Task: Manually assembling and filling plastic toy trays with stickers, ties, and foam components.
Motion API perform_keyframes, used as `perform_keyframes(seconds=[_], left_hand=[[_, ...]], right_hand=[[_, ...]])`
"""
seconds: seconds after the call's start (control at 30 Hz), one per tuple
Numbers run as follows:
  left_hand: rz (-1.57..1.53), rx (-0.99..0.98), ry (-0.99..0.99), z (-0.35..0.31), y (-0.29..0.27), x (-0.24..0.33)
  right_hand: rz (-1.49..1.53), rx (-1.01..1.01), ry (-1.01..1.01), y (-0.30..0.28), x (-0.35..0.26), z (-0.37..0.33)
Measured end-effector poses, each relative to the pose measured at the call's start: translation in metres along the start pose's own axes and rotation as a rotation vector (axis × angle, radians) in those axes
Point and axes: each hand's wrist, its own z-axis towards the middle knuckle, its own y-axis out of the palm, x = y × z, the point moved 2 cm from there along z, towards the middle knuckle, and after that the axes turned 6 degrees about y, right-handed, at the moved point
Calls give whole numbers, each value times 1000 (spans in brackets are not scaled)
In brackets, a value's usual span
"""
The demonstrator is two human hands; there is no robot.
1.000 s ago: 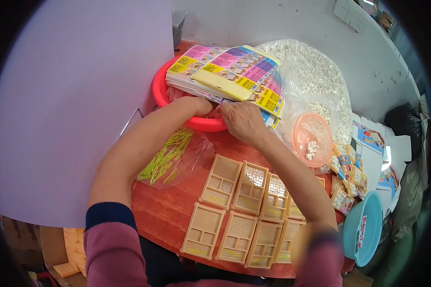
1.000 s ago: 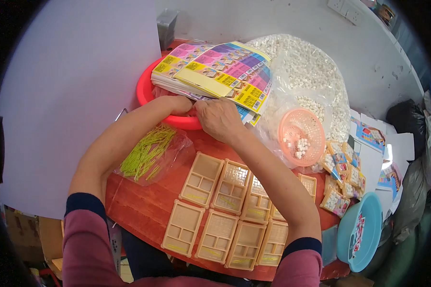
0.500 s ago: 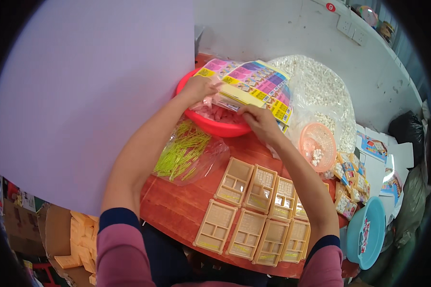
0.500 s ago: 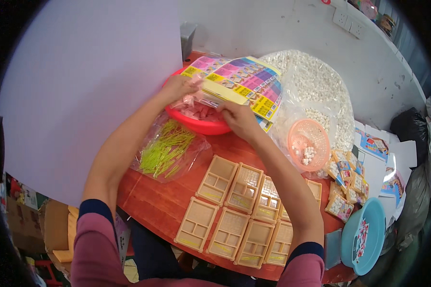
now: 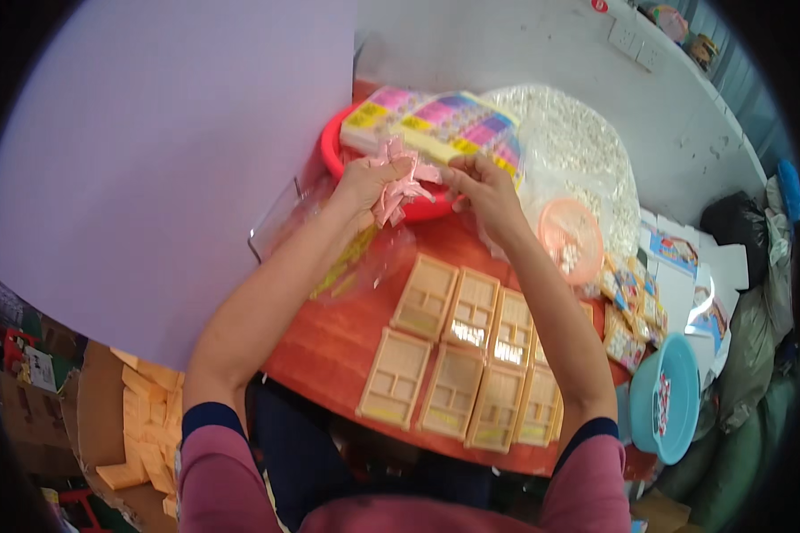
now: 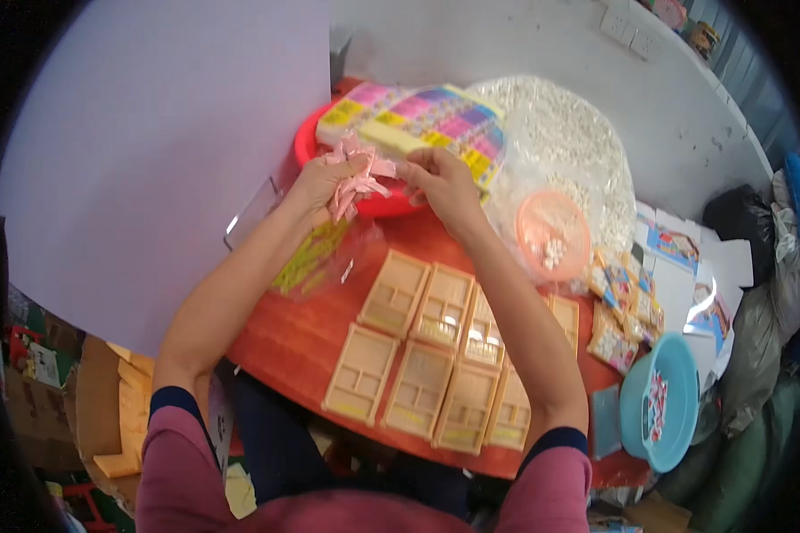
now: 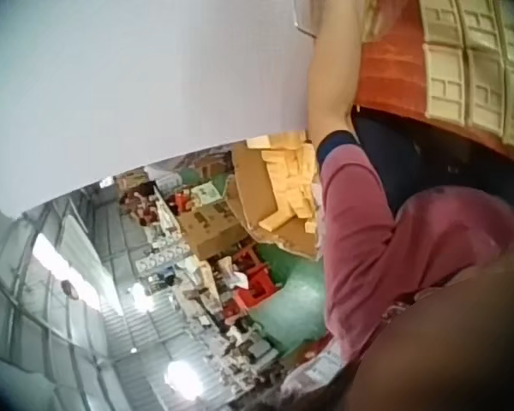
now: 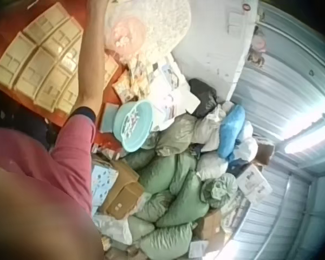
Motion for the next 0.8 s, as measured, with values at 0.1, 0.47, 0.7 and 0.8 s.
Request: perform_keyframes(seconds=[0.1,0.47,0.7,0.8], left_hand=[[-45,-30,-60,-36,5,-19],[-93,124,-116,-129,-25,-85],[-154,269,-104,-172,-33,-85],[-165,288,-173,-186,-27,-80]], right_hand=[[-20,-133,42,4,8,-15],[-130,-2,269,-30,115,-61],[-110,-105,320,1,87,-113],[-137,-44,313,6,98,-127]])
